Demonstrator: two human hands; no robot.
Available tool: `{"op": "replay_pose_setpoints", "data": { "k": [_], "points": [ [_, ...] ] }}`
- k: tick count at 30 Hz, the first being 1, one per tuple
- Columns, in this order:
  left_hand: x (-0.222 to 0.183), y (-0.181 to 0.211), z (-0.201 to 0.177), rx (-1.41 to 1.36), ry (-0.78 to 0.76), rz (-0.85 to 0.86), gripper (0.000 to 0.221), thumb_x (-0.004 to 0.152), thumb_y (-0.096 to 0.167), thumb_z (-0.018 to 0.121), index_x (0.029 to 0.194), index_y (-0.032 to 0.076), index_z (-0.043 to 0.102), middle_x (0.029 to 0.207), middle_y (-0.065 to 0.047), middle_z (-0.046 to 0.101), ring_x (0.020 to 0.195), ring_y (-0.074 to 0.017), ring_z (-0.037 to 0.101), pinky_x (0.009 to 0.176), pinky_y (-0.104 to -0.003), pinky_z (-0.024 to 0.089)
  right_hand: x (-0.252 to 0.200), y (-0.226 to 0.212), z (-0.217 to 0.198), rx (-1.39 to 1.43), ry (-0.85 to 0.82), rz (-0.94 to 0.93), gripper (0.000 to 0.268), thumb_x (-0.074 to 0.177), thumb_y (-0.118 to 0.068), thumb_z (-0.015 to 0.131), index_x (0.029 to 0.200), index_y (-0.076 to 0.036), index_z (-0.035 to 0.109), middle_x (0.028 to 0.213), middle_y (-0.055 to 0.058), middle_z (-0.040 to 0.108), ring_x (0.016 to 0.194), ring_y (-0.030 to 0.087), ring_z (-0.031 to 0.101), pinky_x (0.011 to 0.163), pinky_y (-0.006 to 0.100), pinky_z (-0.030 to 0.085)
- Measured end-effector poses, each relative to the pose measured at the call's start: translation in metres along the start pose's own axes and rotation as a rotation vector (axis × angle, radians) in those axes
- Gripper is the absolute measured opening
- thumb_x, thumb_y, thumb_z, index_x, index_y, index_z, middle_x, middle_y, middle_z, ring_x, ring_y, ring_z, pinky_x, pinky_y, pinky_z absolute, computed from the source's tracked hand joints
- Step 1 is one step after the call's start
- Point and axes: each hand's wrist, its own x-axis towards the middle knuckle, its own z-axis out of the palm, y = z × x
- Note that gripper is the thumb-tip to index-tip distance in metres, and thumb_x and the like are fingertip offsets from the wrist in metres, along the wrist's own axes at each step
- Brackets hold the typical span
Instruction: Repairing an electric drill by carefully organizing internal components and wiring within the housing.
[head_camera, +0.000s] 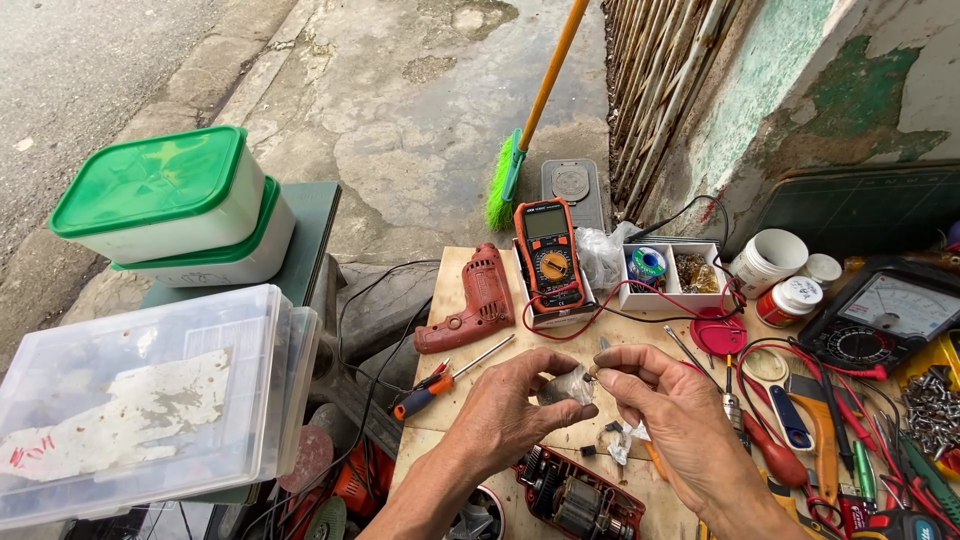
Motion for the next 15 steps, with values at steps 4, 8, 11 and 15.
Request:
{"op": "replay_pose_setpoints", "data": {
  "k": [4,8,11,15],
  "points": [
    [-0.0003,0.0002,-0.0009,-0.007,0.001,-0.011,0.053,0.080,0.049,0.087,0.127,0.025,0.077,0.112,0.006,0.085,0.100,-0.0131,0.079,0.089,-0.031,0.056,-0.0061,-0.0045,0.0023,-0.132,0.008,-0.045,0.021,0.095,0.000,0.081,0.114,0.004,0.088,0.086,0.011,0.066,0.070,0.019,0.044,0.067,0.030,0.036],
    [-0.0008,0.0016,-0.0021,-0.013,-0.002,-0.029,0.052,0.080,0.047,0.088,0.126,0.025,0.078,0.114,0.007,0.085,0.100,-0.0127,0.078,0.090,-0.030,0.056,-0.0041,-0.0033,0.0027,-0.142,0.010,-0.031,0.021,0.096,-0.001,0.081,0.115,0.003,0.087,0.094,0.011,0.072,0.077,0.018,0.050,0.071,0.030,0.041],
    [-0.0003,-0.0001,-0.0008,0.019,0.001,-0.009,0.054,0.080,0.050,0.087,0.127,0.026,0.077,0.116,0.007,0.084,0.102,-0.0146,0.076,0.089,-0.033,0.055,-0.0036,-0.0030,0.0034,-0.119,0.005,-0.027,0.020,0.096,0.001,0.080,0.115,0.004,0.087,0.093,0.012,0.071,0.079,0.018,0.051,0.070,0.031,0.041],
    [-0.0007,0.0031,-0.0010,0.051,-0.010,0.006,0.050,0.081,0.050,0.086,0.124,0.027,0.077,0.112,0.006,0.085,0.101,-0.0161,0.077,0.087,-0.035,0.055,-0.0039,-0.0026,0.0036,-0.109,-0.003,-0.037,0.018,0.096,0.001,0.081,0.112,0.005,0.088,0.089,0.012,0.069,0.076,0.017,0.050,0.067,0.030,0.040]
  ]
}}
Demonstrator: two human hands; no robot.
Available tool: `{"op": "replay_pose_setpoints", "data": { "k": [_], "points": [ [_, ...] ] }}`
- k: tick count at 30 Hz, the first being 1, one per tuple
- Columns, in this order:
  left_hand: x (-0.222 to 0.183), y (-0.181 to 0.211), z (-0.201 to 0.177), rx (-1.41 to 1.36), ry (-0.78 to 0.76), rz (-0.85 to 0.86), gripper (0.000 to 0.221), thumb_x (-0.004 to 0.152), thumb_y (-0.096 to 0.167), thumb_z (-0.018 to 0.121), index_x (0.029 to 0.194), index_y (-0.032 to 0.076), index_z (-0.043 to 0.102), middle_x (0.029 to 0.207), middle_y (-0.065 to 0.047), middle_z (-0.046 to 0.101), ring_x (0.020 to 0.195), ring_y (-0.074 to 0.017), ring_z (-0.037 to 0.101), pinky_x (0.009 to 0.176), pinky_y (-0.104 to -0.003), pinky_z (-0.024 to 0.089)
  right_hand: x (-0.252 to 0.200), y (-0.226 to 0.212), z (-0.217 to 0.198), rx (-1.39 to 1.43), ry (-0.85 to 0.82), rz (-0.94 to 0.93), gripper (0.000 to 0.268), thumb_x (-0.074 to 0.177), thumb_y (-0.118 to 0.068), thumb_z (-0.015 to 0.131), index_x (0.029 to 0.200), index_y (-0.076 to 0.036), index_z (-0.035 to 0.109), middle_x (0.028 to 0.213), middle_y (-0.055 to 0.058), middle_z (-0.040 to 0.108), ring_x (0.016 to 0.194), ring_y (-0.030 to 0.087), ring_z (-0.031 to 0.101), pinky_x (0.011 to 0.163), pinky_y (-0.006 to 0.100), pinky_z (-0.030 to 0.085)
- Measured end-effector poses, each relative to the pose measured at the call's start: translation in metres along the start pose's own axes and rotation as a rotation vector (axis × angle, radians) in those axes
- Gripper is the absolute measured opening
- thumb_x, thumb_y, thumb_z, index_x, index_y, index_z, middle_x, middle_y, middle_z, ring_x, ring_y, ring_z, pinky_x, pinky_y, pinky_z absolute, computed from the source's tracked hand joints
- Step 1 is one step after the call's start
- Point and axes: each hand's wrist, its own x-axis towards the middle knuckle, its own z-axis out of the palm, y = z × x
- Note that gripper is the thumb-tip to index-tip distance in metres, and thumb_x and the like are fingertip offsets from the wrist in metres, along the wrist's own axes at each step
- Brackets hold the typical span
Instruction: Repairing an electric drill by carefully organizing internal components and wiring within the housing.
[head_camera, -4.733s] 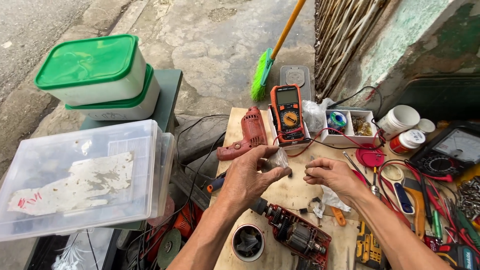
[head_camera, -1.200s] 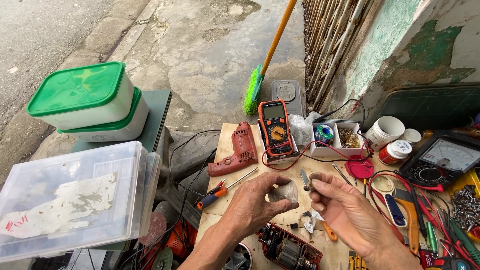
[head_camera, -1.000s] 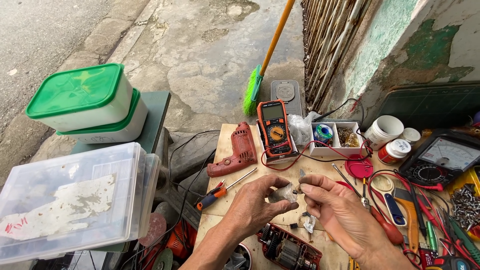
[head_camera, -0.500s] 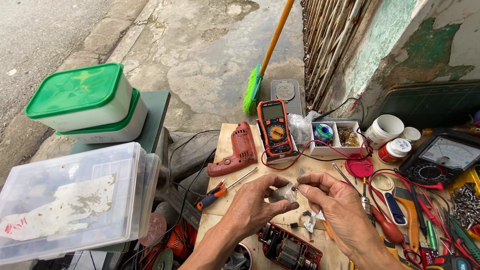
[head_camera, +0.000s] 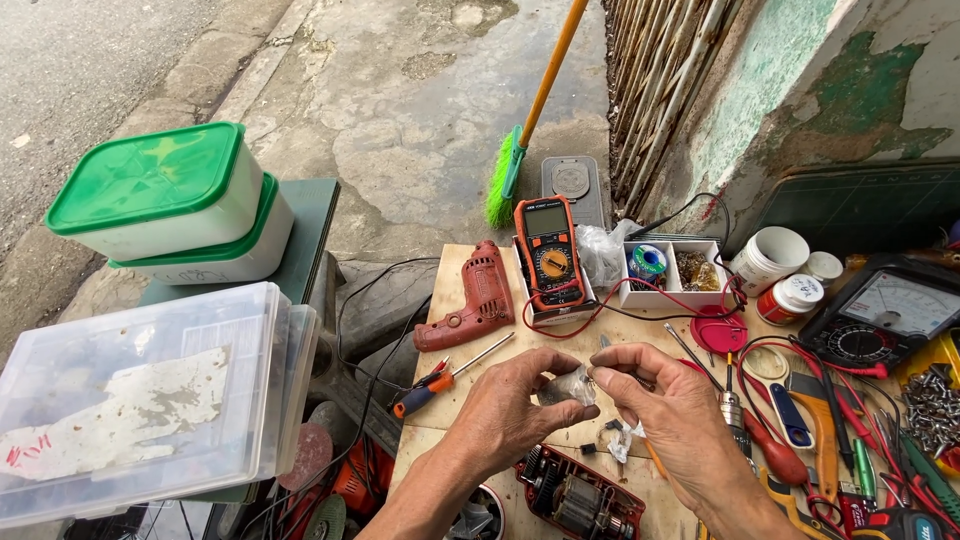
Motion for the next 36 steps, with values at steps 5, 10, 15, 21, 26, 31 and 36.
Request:
{"op": "replay_pose_setpoints", "data": {
  "k": [5,10,15,21,26,31,36],
  "points": [
    [-0.002,0.004,-0.001,-0.007,0.003,0.002,0.047,0.082,0.049,0.086,0.123,0.027,0.077,0.111,0.007,0.084,0.099,-0.0154,0.074,0.086,-0.034,0.054,0.002,0.003,-0.002,-0.039,0.006,-0.006,0.020,0.095,-0.001,0.082,0.113,0.004,0.088,0.090,0.012,0.072,0.074,0.018,0.050,0.066,0.031,0.039],
    [-0.003,0.003,0.000,-0.014,0.007,0.036,0.045,0.084,0.048,0.084,0.122,0.026,0.078,0.110,0.006,0.084,0.097,-0.0163,0.074,0.085,-0.035,0.055,-0.003,-0.002,0.001,-0.030,0.012,0.055,0.022,0.095,-0.001,0.082,0.116,0.003,0.086,0.099,0.015,0.080,0.080,0.021,0.061,0.072,0.032,0.046],
    [0.002,-0.009,0.005,-0.113,-0.008,0.043,0.045,0.083,0.045,0.087,0.121,0.023,0.077,0.111,0.008,0.084,0.094,-0.0128,0.077,0.086,-0.031,0.056,-0.006,-0.015,-0.003,0.187,-0.005,0.074,0.021,0.104,0.002,0.066,0.121,0.011,0.075,0.117,0.028,0.083,0.079,0.023,0.051,0.078,0.035,0.044],
    [0.006,-0.019,0.016,-0.757,-0.118,0.048,0.038,0.088,0.016,0.092,0.122,0.009,0.077,0.102,0.002,0.077,0.088,-0.0066,0.067,0.082,-0.022,0.057,-0.026,-0.070,0.016,0.418,0.082,0.271,0.048,0.094,0.025,0.036,0.137,0.021,0.058,0.143,0.030,0.066,0.138,0.038,0.064,0.128,0.042,0.047],
    [0.004,-0.012,0.016,-0.929,-0.174,0.045,0.040,0.088,0.011,0.091,0.127,0.010,0.080,0.109,0.003,0.079,0.096,-0.0057,0.067,0.089,-0.024,0.055,-0.010,-0.043,0.002,0.451,0.041,0.184,0.043,0.098,0.021,0.046,0.138,0.018,0.059,0.143,0.033,0.069,0.136,0.036,0.065,0.126,0.040,0.047],
    [0.008,-0.012,0.019,-0.918,-0.158,0.044,0.037,0.086,0.008,0.092,0.121,0.008,0.079,0.109,0.001,0.079,0.097,-0.0073,0.071,0.092,-0.024,0.060,-0.023,-0.044,0.003,0.171,0.111,-0.031,0.035,0.097,0.006,0.066,0.130,0.010,0.075,0.131,0.026,0.085,0.121,0.031,0.079,0.116,0.040,0.061],
    [0.005,-0.005,0.016,-0.768,-0.124,0.022,0.034,0.089,0.016,0.091,0.121,0.009,0.082,0.106,0.002,0.083,0.092,-0.0059,0.071,0.089,-0.022,0.059,-0.021,-0.019,-0.008,-0.392,0.041,-0.251,0.021,0.099,-0.015,0.075,0.115,-0.011,0.088,0.091,0.008,0.100,0.088,0.015,0.095,0.090,0.024,0.068]
  ]
}}
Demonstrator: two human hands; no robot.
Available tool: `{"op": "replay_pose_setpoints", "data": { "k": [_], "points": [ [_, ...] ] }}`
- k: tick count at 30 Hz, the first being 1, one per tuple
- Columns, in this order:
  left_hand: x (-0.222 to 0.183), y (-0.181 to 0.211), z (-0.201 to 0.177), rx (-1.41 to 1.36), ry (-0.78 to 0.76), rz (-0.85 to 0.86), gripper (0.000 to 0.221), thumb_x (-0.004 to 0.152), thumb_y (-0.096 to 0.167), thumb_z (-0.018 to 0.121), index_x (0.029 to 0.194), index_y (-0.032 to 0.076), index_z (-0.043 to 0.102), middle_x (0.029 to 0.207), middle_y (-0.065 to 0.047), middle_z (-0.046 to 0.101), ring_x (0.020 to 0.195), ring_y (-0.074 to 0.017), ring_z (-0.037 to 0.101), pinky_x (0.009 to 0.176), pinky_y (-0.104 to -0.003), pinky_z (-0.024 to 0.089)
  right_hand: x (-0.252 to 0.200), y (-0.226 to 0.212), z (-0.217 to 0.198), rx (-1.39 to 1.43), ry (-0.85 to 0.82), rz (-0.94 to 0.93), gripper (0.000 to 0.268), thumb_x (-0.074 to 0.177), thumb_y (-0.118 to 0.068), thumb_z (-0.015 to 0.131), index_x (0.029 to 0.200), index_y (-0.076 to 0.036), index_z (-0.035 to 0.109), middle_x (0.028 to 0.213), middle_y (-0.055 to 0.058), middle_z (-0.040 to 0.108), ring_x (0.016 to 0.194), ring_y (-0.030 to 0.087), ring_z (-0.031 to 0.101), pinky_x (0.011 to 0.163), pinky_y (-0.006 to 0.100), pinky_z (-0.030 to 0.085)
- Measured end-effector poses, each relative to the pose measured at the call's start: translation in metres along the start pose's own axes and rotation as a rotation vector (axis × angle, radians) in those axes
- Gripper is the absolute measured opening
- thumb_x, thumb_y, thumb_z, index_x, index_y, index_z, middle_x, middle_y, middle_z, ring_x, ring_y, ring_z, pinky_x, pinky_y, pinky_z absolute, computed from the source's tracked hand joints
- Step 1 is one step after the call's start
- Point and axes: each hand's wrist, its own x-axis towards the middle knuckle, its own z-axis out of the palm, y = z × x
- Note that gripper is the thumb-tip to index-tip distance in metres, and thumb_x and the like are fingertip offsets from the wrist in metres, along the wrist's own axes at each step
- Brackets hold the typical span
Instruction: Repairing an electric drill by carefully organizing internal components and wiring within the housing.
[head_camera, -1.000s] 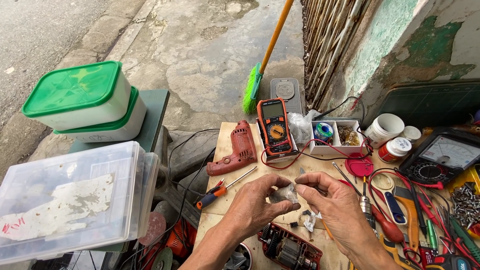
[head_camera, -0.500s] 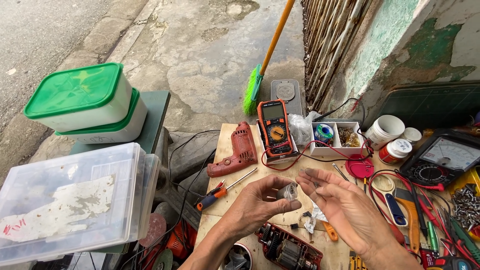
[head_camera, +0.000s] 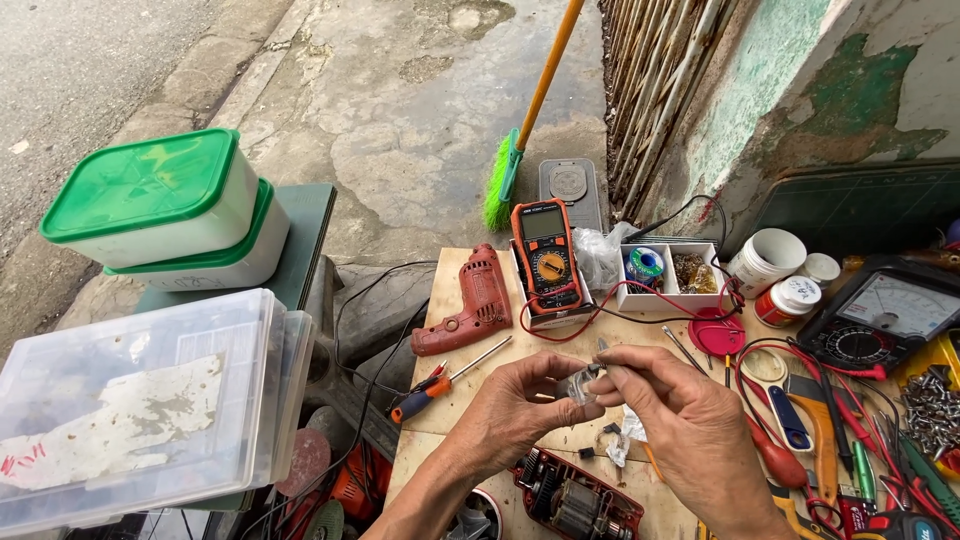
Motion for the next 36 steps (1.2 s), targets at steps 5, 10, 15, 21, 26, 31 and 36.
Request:
{"op": "replay_pose_setpoints", "data": {
  "k": [5,10,15,21,26,31,36],
  "points": [
    [0.002,-0.007,-0.005,0.003,0.011,0.013,0.033,0.089,0.014,0.091,0.120,0.009,0.080,0.104,0.000,0.082,0.088,-0.0063,0.069,0.084,-0.023,0.058,0.006,0.012,-0.005,-0.235,0.049,-0.206,0.022,0.096,-0.021,0.079,0.115,-0.020,0.090,0.099,-0.006,0.092,0.085,0.007,0.087,0.087,0.023,0.063],
    [0.002,-0.009,-0.004,0.108,0.072,0.007,0.032,0.088,0.014,0.093,0.117,0.011,0.080,0.097,0.002,0.080,0.083,-0.0069,0.067,0.078,-0.022,0.057,0.005,0.009,-0.007,-0.300,-0.016,-0.197,0.017,0.093,-0.022,0.084,0.108,-0.021,0.091,0.093,-0.008,0.091,0.082,0.005,0.084,0.087,0.023,0.062],
    [-0.006,0.003,-0.001,0.499,0.112,0.111,0.034,0.087,0.029,0.091,0.119,0.022,0.080,0.112,0.005,0.084,0.093,-0.0129,0.073,0.087,-0.029,0.060,0.008,0.015,-0.002,-0.347,-0.085,-0.226,0.016,0.094,-0.025,0.082,0.107,-0.023,0.091,0.095,-0.009,0.087,0.089,0.007,0.079,0.088,0.025,0.057],
    [-0.008,0.011,0.008,0.402,0.121,0.043,0.029,0.090,0.029,0.090,0.116,0.019,0.082,0.101,0.006,0.081,0.080,-0.0072,0.070,0.074,-0.024,0.058,0.006,0.002,0.009,-0.271,-0.045,0.085,0.008,0.094,-0.024,0.087,0.097,-0.018,0.092,0.081,-0.003,0.086,0.074,0.011,0.071,0.076,0.027,0.058],
    [-0.004,0.004,0.006,0.404,0.168,0.050,0.030,0.087,0.027,0.092,0.113,0.018,0.081,0.099,0.005,0.082,0.083,-0.0075,0.071,0.076,-0.024,0.060,0.007,0.011,0.005,-0.244,-0.134,-0.015,0.036,0.103,-0.037,0.067,0.106,-0.015,0.095,0.097,-0.006,0.081,0.092,0.009,0.072,0.089,0.027,0.052],
    [-0.007,0.005,0.007,0.494,0.183,0.186,0.027,0.092,0.027,0.082,0.117,0.017,0.082,0.111,0.001,0.083,0.087,-0.0114,0.071,0.080,-0.028,0.060,0.009,0.014,0.009,-0.399,-0.178,0.009,0.040,0.092,-0.048,0.078,0.123,-0.026,0.090,0.111,-0.014,0.082,0.091,0.009,0.074,0.091,0.026,0.056],
    [-0.016,0.022,-0.005,0.735,0.147,-0.019,0.111,0.076,0.041,0.096,0.169,0.020,0.040,0.169,-0.009,0.054,0.150,-0.0297,0.055,0.119,-0.046,0.046,0.019,-0.016,0.001,-0.162,-0.218,0.122,0.032,0.096,-0.020,0.078,0.119,-0.014,0.100,0.118,-0.001,0.098,0.104,0.013,0.081,0.096,0.028,0.061]
  ]
}}
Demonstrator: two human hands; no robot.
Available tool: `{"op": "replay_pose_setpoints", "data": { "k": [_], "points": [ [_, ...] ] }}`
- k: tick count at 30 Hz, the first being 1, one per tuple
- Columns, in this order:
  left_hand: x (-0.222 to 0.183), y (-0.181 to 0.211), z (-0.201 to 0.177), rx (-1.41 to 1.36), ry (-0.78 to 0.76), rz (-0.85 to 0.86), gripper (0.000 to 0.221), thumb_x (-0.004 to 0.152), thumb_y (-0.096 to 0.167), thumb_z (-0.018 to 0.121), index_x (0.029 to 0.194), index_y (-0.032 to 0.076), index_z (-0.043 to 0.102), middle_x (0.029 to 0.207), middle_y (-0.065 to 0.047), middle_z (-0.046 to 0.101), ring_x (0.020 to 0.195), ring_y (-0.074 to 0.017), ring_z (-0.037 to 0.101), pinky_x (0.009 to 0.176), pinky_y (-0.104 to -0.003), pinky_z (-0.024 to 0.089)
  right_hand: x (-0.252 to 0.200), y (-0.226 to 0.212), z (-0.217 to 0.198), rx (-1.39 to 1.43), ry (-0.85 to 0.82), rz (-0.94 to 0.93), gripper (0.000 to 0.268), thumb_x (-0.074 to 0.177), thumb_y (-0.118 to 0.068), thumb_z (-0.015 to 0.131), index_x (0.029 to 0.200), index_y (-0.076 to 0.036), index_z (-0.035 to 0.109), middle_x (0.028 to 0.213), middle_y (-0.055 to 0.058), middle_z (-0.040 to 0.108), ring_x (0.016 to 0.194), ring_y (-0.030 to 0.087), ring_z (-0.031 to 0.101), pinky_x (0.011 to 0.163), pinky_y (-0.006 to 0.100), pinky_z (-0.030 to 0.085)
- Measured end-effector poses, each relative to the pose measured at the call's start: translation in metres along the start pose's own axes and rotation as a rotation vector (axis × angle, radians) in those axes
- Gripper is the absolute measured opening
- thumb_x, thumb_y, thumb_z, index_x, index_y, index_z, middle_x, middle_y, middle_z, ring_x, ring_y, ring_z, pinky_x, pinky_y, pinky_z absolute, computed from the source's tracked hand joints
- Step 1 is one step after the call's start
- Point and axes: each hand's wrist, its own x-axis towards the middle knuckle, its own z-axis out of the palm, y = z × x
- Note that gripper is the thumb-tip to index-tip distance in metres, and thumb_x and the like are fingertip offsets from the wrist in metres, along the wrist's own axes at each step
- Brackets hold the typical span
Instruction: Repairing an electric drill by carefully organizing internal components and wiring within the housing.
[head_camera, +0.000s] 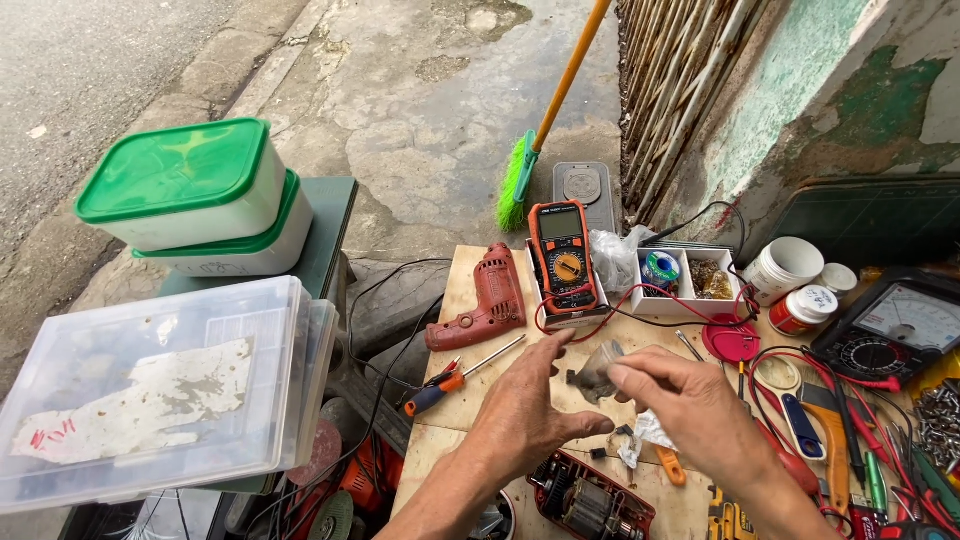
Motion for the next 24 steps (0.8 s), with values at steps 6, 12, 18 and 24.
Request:
{"op": "replay_pose_setpoints", "data": {
  "k": [6,12,18,24],
  "points": [
    [-0.003,-0.018,-0.012,0.020,-0.029,-0.164,0.130,0.067,0.053,0.093,0.177,0.034,0.026,0.161,-0.006,0.061,0.137,-0.0273,0.067,0.108,-0.043,0.053,0.050,0.071,0.020,-0.411,0.132,-0.100,0.030,0.101,-0.030,0.072,0.123,-0.018,0.089,0.124,-0.004,0.088,0.116,0.016,0.080,0.106,0.034,0.060],
    [-0.003,-0.019,-0.015,0.042,-0.048,-0.199,0.098,0.086,0.046,0.086,0.171,0.029,0.040,0.155,-0.007,0.065,0.134,-0.0246,0.068,0.110,-0.043,0.053,0.030,0.032,0.026,-0.274,0.044,0.015,0.029,0.104,-0.027,0.071,0.132,-0.026,0.080,0.107,-0.004,0.088,0.092,0.012,0.078,0.078,0.032,0.056],
    [0.001,-0.021,-0.017,0.073,-0.055,-0.263,0.083,0.097,0.040,0.079,0.170,0.030,0.040,0.157,-0.002,0.066,0.139,-0.0253,0.067,0.115,-0.049,0.052,0.054,0.053,0.036,-0.455,0.006,-0.100,0.026,0.108,-0.026,0.065,0.133,-0.027,0.062,0.113,-0.003,0.089,0.062,0.018,0.064,0.062,0.038,0.051],
    [0.019,-0.062,0.003,0.164,0.142,-0.116,0.042,0.106,0.014,0.058,0.144,0.021,0.074,0.112,-0.014,0.086,0.086,-0.0345,0.082,0.088,-0.053,0.064,0.095,0.079,0.045,-0.463,0.063,-0.059,0.048,0.106,-0.026,0.066,0.152,-0.025,0.051,0.138,-0.003,0.082,0.104,0.026,0.087,0.088,0.051,0.073]
  ]
}}
